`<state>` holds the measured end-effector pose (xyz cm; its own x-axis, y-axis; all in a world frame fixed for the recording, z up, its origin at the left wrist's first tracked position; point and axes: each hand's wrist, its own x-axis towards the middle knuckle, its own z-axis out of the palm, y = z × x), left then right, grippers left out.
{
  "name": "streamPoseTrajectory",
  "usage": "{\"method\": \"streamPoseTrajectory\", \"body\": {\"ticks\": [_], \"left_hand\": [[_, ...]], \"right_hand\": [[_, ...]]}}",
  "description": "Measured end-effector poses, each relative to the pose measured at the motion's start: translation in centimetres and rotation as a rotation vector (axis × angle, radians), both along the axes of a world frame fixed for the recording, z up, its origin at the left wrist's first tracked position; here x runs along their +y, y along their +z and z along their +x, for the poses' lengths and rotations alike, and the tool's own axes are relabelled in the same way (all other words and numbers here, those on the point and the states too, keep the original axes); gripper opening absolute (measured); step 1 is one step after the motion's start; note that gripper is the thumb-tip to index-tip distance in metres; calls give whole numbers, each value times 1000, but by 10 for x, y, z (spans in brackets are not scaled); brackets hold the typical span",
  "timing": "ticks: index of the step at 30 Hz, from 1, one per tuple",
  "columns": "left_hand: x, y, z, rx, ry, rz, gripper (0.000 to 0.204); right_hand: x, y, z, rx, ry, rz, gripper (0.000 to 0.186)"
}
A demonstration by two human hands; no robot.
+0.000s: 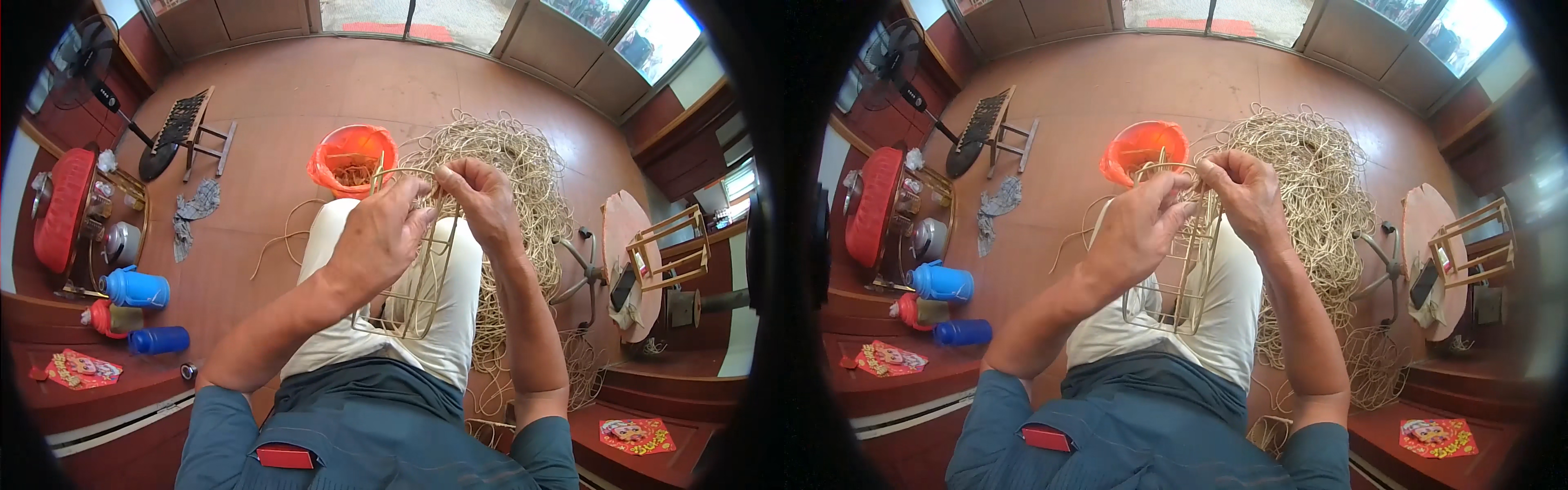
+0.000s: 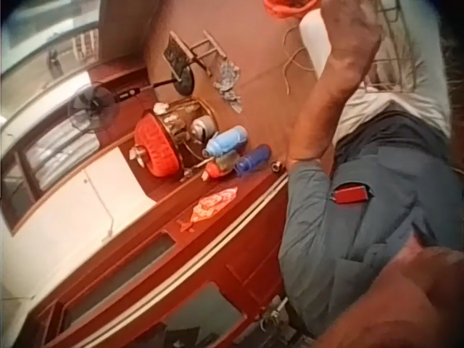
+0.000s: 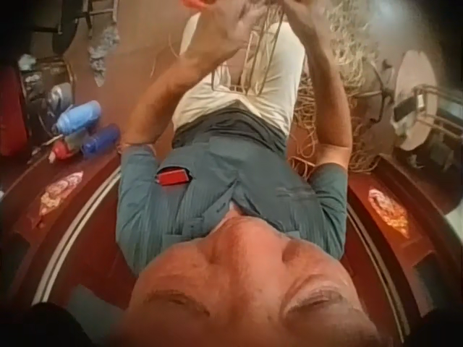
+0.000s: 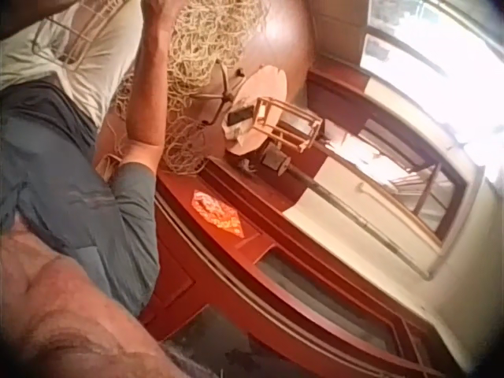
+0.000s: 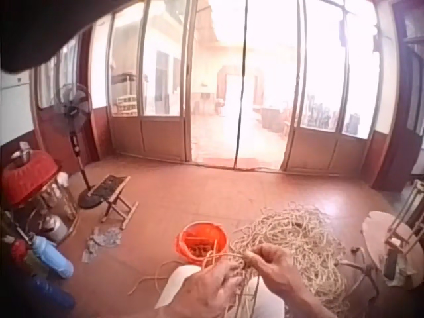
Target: Weaving a basket frame using thin strips of material, likely bamboo or rattan.
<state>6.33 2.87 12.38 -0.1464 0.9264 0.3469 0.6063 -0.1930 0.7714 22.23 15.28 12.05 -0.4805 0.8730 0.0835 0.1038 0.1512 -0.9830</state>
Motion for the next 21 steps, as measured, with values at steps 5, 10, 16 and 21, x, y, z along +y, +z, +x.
{"method": "streamPoseTrajectory", "body": {"ticks": [5, 10, 16, 21], "left_hand": [[-19, 22, 12, 312, 67, 3, 16], [-20, 7, 25, 220, 44, 135, 17], [-37, 11, 21, 599, 29, 297, 13], [-74, -6, 12, 600, -86, 237, 12]], "right_hand": [[-10, 10, -2, -151, -12, 109, 28], [-15, 10, -5, -212, -87, 251, 33], [-13, 10, -2, -259, -102, 299, 35], [-13, 14, -7, -297, -98, 426, 35]]}}
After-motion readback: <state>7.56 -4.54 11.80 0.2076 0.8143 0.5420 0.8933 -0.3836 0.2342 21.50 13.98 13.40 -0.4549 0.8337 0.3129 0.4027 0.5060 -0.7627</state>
